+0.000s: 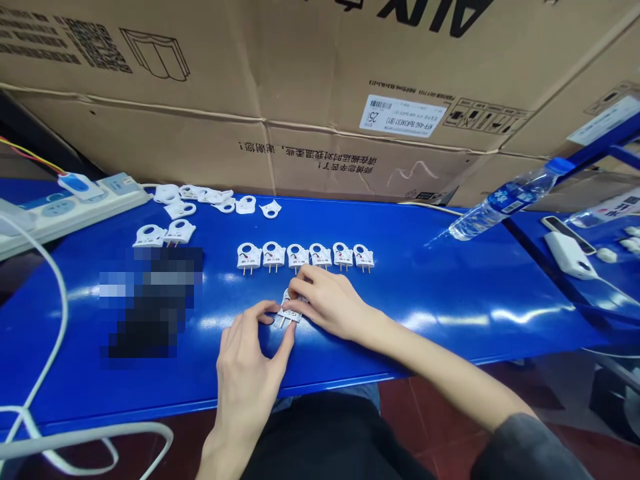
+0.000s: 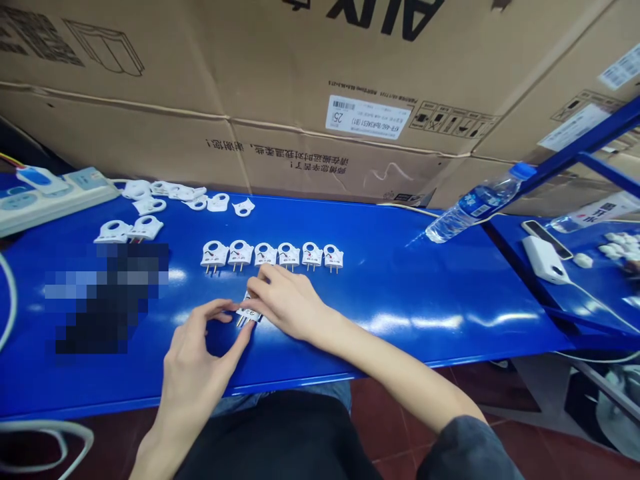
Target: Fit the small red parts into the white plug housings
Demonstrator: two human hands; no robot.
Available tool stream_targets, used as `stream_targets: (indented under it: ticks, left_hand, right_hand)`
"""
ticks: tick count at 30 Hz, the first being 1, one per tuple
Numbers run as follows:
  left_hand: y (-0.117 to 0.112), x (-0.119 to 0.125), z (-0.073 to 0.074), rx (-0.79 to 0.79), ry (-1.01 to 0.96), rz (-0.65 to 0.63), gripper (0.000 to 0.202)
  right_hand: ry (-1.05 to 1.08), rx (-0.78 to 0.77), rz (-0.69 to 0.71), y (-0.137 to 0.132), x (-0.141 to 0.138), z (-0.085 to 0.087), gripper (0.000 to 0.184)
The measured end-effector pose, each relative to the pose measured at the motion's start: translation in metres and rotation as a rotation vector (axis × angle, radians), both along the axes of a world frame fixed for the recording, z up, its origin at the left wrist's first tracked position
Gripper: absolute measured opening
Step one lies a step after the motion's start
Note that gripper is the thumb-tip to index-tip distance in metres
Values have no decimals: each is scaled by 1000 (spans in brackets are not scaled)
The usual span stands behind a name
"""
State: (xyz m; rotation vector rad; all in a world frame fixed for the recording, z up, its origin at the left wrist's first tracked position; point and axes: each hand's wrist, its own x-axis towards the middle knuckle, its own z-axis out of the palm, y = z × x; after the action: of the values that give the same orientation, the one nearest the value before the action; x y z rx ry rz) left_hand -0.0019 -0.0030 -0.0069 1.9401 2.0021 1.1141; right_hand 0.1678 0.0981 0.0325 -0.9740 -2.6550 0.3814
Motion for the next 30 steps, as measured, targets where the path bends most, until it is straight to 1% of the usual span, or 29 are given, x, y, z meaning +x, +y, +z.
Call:
stream_targets:
  ticks: [4,11,17,23,27,30]
  left_hand:
    - [0,-1,-1,-8,-2,2,33]
    - [0,-2,-1,22,23,-23,29]
    - [0,-2,3,42,37,-34,25]
    - [1,3,11,55,99,-69,14]
    - [-4,-5,15,61,223,-29,12]
    - [-8,-19,19,34,308,50,16]
  right_hand:
    - [13,-32,-7,0,2,2,22]
    - [43,-69,12,-2,3,5,16]
    - [60,-72,23,-2,4,2,18]
    - [70,-79,22,-2,5,4,19]
    - [54,-38,13,-5,7,9,23]
    - [19,24,-1,-20,13,7,23]
